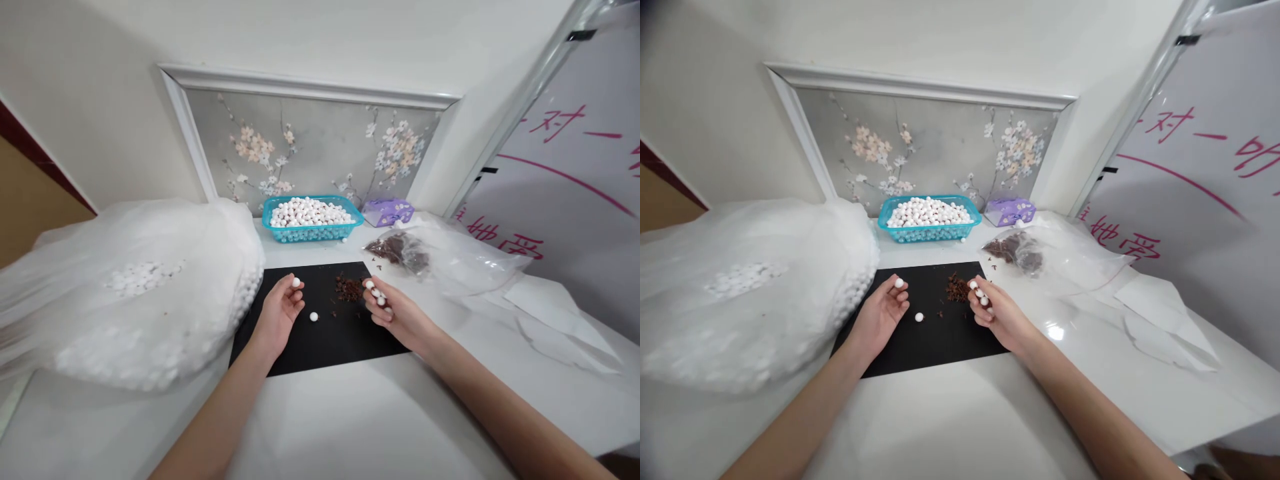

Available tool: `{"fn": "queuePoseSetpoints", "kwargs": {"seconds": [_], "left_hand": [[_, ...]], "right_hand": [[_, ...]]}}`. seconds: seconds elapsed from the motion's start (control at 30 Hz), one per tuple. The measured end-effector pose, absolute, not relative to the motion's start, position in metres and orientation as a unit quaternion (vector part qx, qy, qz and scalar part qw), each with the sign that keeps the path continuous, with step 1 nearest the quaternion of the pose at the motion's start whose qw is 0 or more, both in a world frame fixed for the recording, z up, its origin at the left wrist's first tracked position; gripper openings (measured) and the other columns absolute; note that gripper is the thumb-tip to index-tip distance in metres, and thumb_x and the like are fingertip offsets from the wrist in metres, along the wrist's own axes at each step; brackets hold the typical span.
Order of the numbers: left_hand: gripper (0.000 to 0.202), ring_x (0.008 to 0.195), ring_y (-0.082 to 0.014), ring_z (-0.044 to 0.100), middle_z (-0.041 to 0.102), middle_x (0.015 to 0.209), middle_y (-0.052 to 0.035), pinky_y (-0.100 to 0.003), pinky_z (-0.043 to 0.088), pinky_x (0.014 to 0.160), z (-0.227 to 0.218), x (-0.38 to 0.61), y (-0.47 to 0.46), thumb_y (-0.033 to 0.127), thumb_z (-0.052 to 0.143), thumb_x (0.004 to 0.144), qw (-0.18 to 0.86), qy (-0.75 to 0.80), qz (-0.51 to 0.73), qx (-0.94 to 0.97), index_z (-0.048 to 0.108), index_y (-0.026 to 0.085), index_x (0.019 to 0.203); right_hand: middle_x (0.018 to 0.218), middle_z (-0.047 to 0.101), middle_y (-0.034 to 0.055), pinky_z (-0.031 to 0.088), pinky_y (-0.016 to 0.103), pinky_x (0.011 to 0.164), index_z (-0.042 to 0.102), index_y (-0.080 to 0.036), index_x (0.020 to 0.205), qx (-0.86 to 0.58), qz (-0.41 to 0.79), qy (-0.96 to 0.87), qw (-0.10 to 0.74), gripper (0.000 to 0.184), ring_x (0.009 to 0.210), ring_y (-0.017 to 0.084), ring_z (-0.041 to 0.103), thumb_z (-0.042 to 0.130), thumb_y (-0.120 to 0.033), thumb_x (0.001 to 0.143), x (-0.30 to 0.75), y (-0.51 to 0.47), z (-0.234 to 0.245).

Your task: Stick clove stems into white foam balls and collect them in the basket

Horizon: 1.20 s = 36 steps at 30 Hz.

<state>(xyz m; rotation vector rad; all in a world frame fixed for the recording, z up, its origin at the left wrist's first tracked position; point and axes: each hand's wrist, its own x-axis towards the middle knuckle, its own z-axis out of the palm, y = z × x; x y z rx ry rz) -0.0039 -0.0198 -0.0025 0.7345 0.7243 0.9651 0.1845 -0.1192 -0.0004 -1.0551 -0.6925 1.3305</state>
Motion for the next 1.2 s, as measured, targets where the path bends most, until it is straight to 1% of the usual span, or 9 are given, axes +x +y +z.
{"fn": "queuePoseSetpoints", "kwargs": {"seconds": [0.17,0.27,0.43,0.53,0.63,0.73,0.87,1.03,1.2], "left_hand": [[0.028,0.07,-0.01,0.055,0.06,0.082,0.0,-0.019,0.041,0.058,-0.003,-0.003,-0.024,0.029,0.069,0.062,0.677,0.368,0.443,0.459,0.054,0.018,0.082],[0.026,0.077,-0.0137,0.056,0.061,0.084,-0.0025,-0.02,0.04,0.06,-0.005,0.0,-0.027,0.03,0.066,0.063,0.604,0.379,0.427,0.557,0.054,0.018,0.083],[0.015,0.064,-0.0116,0.055,0.061,0.081,0.0009,-0.022,0.037,0.054,-0.013,0.002,-0.034,0.027,0.06,0.071,0.425,0.38,0.371,0.733,0.055,0.022,0.084],[0.013,0.057,-0.0102,0.053,0.062,0.08,0.0032,-0.022,0.036,0.054,-0.016,0.001,-0.039,0.023,0.057,0.074,0.301,0.352,0.325,0.824,0.057,0.024,0.087],[0.011,0.055,-0.0099,0.053,0.062,0.081,0.0031,-0.022,0.035,0.053,-0.017,0.0,-0.041,0.02,0.054,0.076,0.224,0.306,0.302,0.875,0.058,0.025,0.086],[0.011,0.055,-0.0099,0.053,0.061,0.081,0.0028,-0.022,0.035,0.053,-0.016,0.0,-0.041,0.019,0.052,0.078,0.2,0.284,0.294,0.89,0.058,0.024,0.086],[0.011,0.056,-0.0097,0.053,0.06,0.082,0.003,-0.022,0.035,0.054,-0.015,0.0,-0.041,0.02,0.049,0.08,0.197,0.286,0.272,0.898,0.056,0.024,0.087],[0.012,0.062,-0.0093,0.054,0.059,0.088,0.0035,-0.022,0.038,0.058,-0.011,0.0,-0.043,0.021,0.044,0.083,0.193,0.307,0.213,0.908,0.053,0.023,0.091],[0.011,0.064,-0.0094,0.054,0.059,0.087,0.0037,-0.023,0.038,0.059,-0.009,0.0,-0.044,0.021,0.044,0.083,0.191,0.312,0.202,0.908,0.052,0.023,0.09]], "right_hand": [[0.061,0.035,-0.0081,0.017,0.017,0.037,0.047,-0.02,0.079,-0.427,0.6,-0.27,0.62,0.025,0.042,0.004,0.015,0.057,-0.043,0.081,0.189,-0.118,-0.001],[0.061,0.033,-0.008,0.018,0.017,0.037,0.048,-0.02,0.081,-0.413,0.609,-0.255,0.627,0.022,0.042,0.005,0.014,0.056,-0.041,0.081,0.192,-0.117,-0.002],[0.061,0.033,-0.0074,0.019,0.017,0.036,0.048,-0.02,0.079,-0.407,0.619,-0.231,0.631,0.023,0.042,0.005,0.013,0.053,-0.041,0.084,0.193,-0.116,-0.001],[0.062,0.037,-0.0071,0.02,0.017,0.035,0.047,-0.02,0.076,-0.414,0.613,-0.228,0.633,0.025,0.041,0.005,0.014,0.053,-0.043,0.084,0.192,-0.116,-0.001],[0.062,0.042,-0.0066,0.019,0.016,0.033,0.048,-0.02,0.075,-0.409,0.616,-0.215,0.638,0.027,0.039,0.004,0.017,0.053,-0.045,0.083,0.194,-0.116,-0.002],[0.063,0.047,-0.0058,0.021,0.013,0.032,0.049,-0.018,0.074,-0.384,0.632,-0.188,0.646,0.027,0.038,0.002,0.02,0.053,-0.043,0.085,0.195,-0.115,-0.004],[0.067,0.055,-0.0034,0.027,0.011,0.033,0.052,-0.017,0.074,-0.362,0.646,-0.153,0.654,0.023,0.037,0.001,0.027,0.051,-0.036,0.087,0.195,-0.114,-0.003],[0.078,0.064,0.0034,0.041,0.013,0.04,0.058,-0.014,0.089,-0.349,0.657,-0.114,0.658,0.018,0.046,0.004,0.045,0.045,-0.026,0.091,0.198,-0.113,-0.002],[0.083,0.066,0.0058,0.048,0.017,0.048,0.06,-0.014,0.091,-0.334,0.675,-0.083,0.653,0.028,0.053,0.006,0.051,0.039,-0.032,0.093,0.201,-0.114,-0.002]]}}
